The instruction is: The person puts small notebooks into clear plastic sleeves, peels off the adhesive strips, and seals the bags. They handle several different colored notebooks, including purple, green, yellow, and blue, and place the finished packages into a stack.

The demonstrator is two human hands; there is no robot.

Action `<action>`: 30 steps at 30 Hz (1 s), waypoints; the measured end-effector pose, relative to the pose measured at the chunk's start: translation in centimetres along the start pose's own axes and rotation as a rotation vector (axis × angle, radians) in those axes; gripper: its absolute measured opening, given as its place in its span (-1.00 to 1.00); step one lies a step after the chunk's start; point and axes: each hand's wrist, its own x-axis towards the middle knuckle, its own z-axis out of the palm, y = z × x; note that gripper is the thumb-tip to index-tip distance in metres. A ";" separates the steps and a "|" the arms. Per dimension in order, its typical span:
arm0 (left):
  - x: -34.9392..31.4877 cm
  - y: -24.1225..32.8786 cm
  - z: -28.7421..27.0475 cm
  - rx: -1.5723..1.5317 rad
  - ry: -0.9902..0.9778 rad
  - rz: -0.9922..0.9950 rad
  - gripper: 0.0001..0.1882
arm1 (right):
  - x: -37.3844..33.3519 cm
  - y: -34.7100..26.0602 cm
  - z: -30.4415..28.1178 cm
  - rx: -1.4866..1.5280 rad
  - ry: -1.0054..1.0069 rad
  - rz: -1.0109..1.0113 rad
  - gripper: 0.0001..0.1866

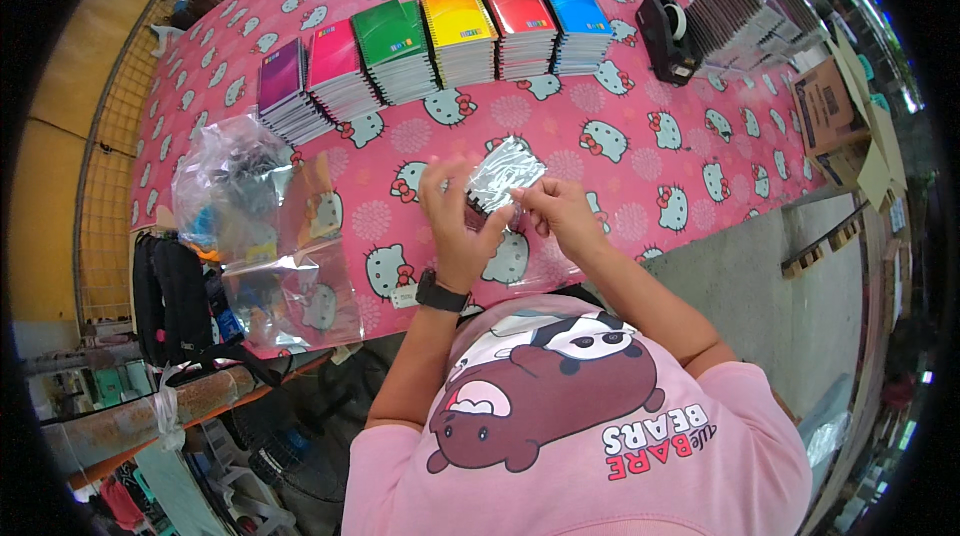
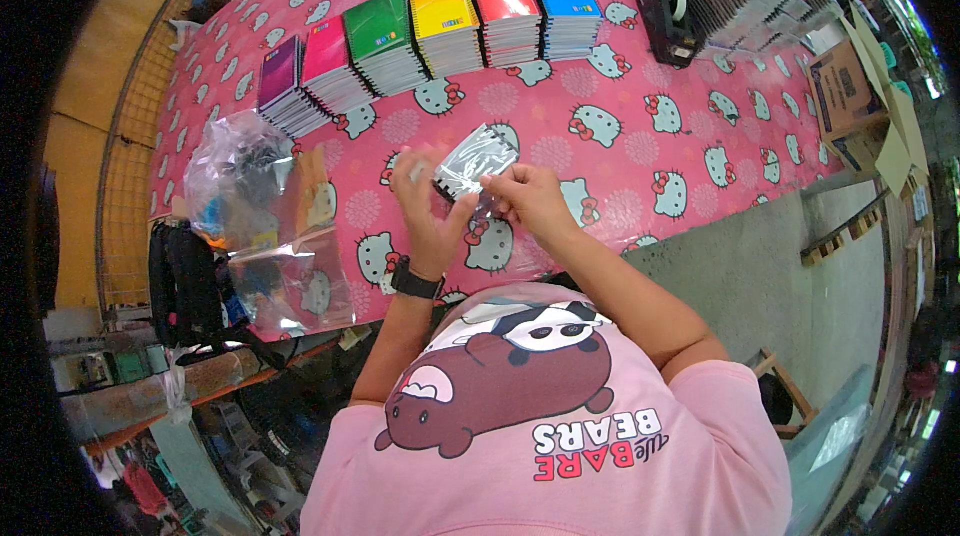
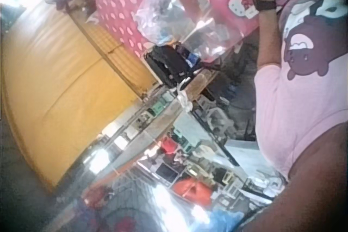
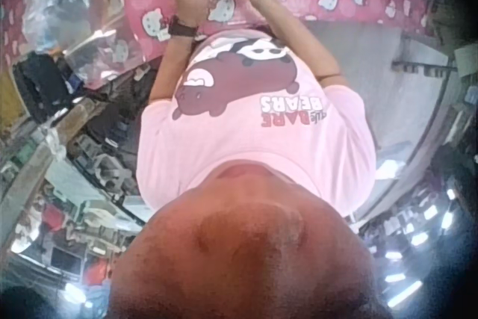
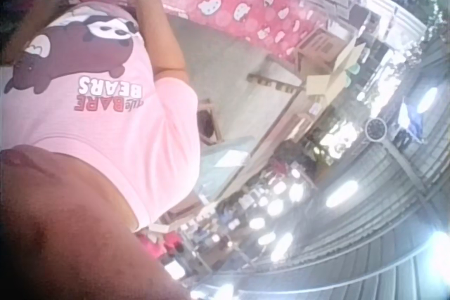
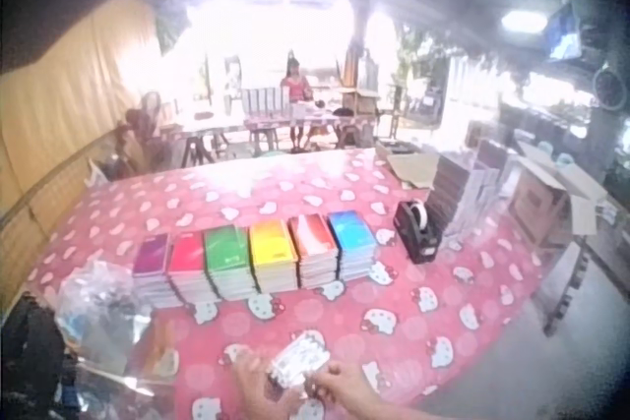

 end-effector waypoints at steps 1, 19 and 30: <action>0.4 0.0 0.2 0.005 0.003 0.002 -0.33 | 0.0 0.2 -0.1 0.000 -0.005 -0.003 -0.72; 0.3 -1.2 0.8 -1.098 -0.185 -0.794 -0.36 | 1.4 5.9 -0.4 0.233 -0.058 -0.227 -0.73; 0.6 1.5 0.5 -0.013 -0.444 0.163 -0.26 | 2.1 2.8 -5.3 0.547 -0.373 0.335 -0.70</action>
